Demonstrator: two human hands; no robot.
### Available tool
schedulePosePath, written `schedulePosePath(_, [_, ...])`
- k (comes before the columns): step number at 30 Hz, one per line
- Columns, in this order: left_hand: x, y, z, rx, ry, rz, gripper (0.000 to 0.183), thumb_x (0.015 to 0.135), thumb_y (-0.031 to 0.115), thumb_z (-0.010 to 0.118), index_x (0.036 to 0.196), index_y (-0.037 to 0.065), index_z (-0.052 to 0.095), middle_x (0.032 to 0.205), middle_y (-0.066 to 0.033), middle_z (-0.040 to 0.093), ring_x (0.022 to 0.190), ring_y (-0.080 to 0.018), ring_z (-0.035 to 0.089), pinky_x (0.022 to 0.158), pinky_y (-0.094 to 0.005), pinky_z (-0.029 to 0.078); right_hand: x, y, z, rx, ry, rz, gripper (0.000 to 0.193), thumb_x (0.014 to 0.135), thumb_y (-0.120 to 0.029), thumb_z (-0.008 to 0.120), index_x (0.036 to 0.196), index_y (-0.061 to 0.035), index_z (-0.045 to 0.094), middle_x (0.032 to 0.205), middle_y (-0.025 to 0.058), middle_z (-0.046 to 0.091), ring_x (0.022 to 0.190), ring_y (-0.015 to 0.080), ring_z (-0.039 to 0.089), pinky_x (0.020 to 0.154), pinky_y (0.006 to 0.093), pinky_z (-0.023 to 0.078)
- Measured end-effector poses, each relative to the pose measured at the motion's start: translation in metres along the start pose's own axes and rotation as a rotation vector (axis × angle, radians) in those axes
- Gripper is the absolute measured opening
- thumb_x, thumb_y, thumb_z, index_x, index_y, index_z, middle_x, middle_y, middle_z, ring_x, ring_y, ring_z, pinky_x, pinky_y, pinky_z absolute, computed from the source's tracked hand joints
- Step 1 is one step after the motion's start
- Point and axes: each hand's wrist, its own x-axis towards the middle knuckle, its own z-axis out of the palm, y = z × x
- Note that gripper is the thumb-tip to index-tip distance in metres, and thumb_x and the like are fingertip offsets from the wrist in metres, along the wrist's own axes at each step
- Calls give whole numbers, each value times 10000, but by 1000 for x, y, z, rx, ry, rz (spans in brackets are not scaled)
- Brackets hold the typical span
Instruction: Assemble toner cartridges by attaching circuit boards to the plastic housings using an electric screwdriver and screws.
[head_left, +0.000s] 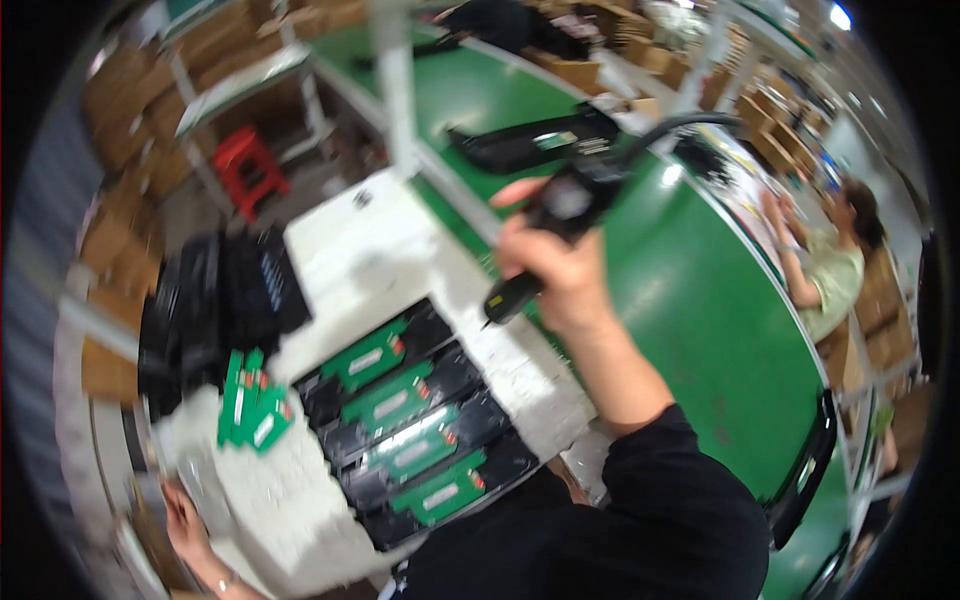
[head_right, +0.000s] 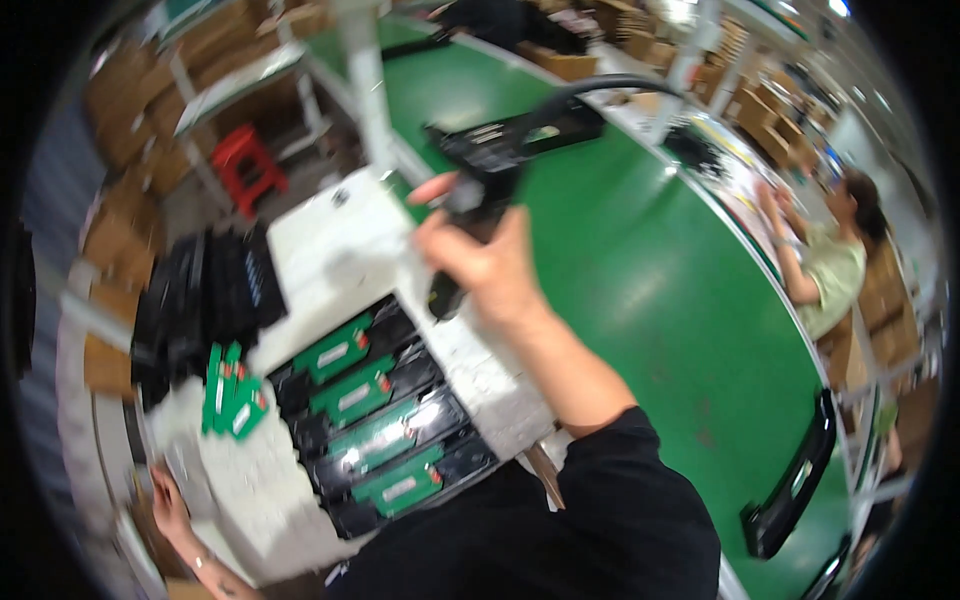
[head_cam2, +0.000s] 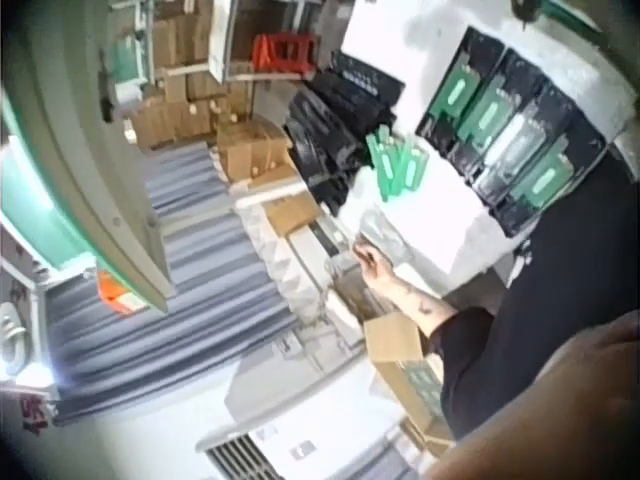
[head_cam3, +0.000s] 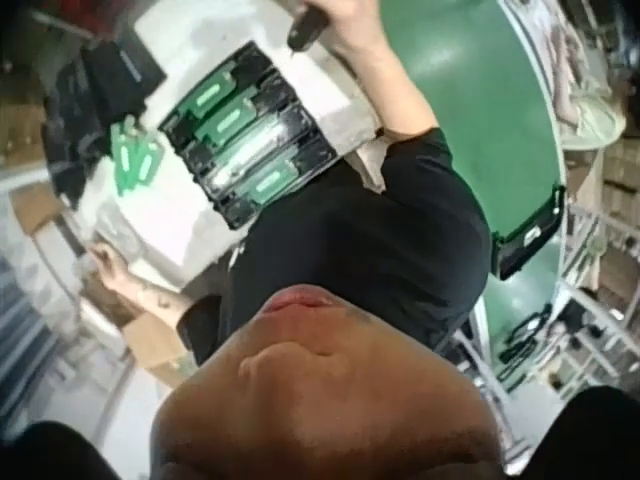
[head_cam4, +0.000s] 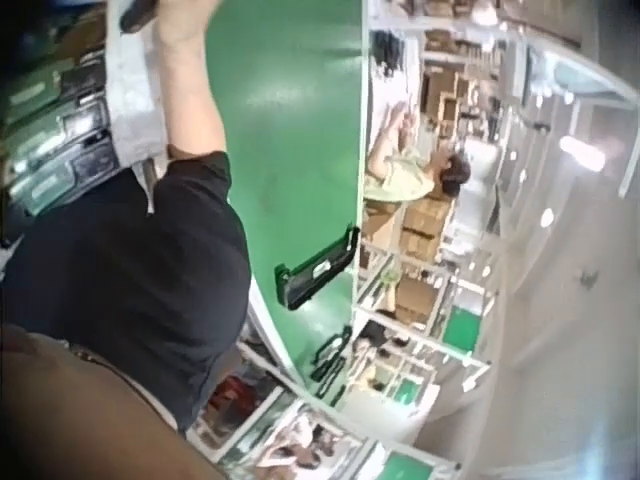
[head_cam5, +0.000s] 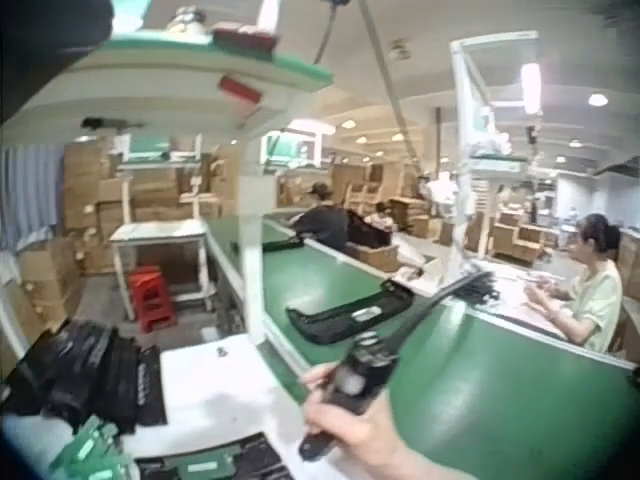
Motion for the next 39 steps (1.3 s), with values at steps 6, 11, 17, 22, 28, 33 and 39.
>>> schedulePosePath(6, [-88,-68,75,-88,-186,-229,318,941,51,302,1220,-81,379,1199,-198,460,1099,-277,472,978,-365,398,-3,-7,14,198,-83,-27,347,736,-89,528,1062,17,478,639,22,418,560,115,364,561,268,302])
schedulePosePath(11, [-102,-178,109,408,-152,-291,233,897,60,454,1098,-55,485,1015,-149,563,932,-200,561,737,-240,501,0,2,24,387,-327,-101,372,750,-129,496,1103,-14,468,600,-27,349,541,81,338,599,249,298])
schedulePosePath(17, [-113,-326,134,716,-148,-534,147,878,135,526,976,28,550,847,-43,571,668,-86,515,569,-135,423,-7,-2,41,550,-465,-138,379,728,-183,562,1065,-47,455,591,-59,443,509,49,405,595,225,328])
schedulePosePath(22, [-87,-381,126,506,-320,-951,184,867,99,535,1031,19,556,923,-63,612,806,-112,607,724,-189,516,0,1,47,515,-491,-152,384,714,-185,607,1040,-68,442,573,-73,491,489,38,425,553,207,338])
schedulePosePath(28, [-79,-386,122,520,-268,-945,207,865,70,528,1055,-11,552,970,-96,604,853,-152,607,761,-221,517,6,14,56,492,-496,-173,351,719,-174,618,991,-79,419,584,-61,511,496,41,450,543,201,345])
schedulePosePath(33, [-87,-378,114,455,-224,-979,219,862,46,521,1069,-20,549,986,-108,598,894,-161,600,782,-236,510,-3,19,62,440,-489,-119,333,709,-135,638,945,-101,405,559,-68,514,482,33,463,536,177,365])
schedulePosePath(39, [-89,-374,105,491,-197,-984,189,870,81,525,1039,4,558,958,-99,609,854,-147,608,753,-230,514,-15,28,74,559,-436,-226,340,688,-132,686,923,-97,442,564,-53,552,485,43,508,509,150,400])
